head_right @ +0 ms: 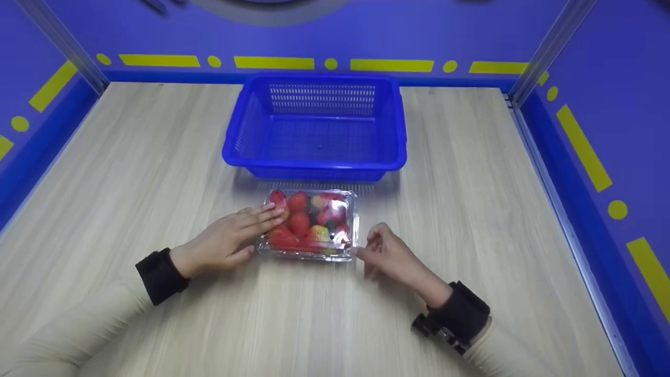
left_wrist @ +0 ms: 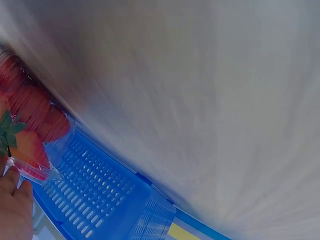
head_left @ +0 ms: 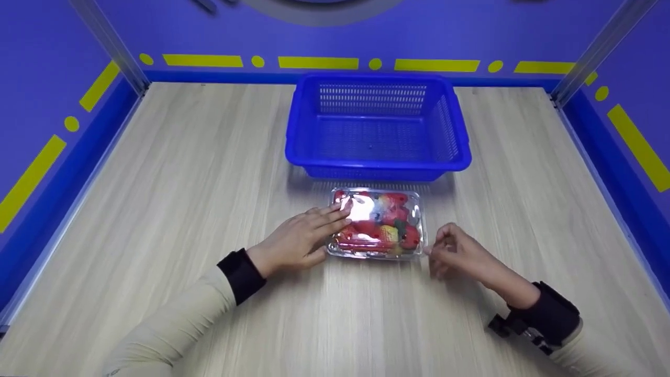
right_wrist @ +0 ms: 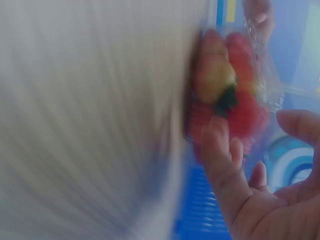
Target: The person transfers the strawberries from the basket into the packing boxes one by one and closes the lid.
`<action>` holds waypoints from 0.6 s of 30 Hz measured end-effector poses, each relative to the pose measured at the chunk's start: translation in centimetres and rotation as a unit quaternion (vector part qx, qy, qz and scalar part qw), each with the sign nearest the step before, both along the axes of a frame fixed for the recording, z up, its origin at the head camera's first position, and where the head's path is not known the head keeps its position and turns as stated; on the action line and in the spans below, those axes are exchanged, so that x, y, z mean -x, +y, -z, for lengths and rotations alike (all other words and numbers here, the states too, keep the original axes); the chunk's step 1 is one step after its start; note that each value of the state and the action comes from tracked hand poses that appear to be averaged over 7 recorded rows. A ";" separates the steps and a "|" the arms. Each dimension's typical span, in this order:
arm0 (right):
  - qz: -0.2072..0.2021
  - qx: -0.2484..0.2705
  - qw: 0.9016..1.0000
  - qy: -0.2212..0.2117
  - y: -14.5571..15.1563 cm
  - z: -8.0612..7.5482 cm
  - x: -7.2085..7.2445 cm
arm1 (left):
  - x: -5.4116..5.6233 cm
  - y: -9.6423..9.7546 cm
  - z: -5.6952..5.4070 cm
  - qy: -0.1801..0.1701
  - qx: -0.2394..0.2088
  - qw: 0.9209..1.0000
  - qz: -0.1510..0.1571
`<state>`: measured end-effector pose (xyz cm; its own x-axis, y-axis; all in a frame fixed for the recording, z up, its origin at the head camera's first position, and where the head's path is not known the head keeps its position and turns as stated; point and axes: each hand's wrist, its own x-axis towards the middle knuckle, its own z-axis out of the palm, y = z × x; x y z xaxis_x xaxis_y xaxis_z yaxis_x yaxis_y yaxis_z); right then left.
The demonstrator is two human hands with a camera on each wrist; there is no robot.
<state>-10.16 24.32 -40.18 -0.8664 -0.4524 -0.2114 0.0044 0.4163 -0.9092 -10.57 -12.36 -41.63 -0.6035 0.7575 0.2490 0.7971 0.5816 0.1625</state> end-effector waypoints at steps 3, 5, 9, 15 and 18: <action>-0.041 0.047 0.991 -0.119 0.1 0.3 0.1 | 0.1 0.1 -0.1 -0.001 0.005 1.000 -0.003; -0.058 0.082 0.976 -0.191 0.1 0.5 0.3 | 0.0 0.1 -0.1 0.000 0.006 1.000 -0.004; -0.039 0.144 0.949 -0.278 -0.3 0.9 0.4 | 0.0 0.1 0.0 0.012 0.011 1.000 -0.002; -0.001 0.171 0.949 -0.264 -0.6 1.1 0.3 | 0.0 0.0 0.1 0.027 0.014 1.000 0.003; 0.000 0.178 0.950 -0.257 -0.7 1.3 0.4 | 0.0 -0.1 0.2 0.031 0.012 0.999 0.003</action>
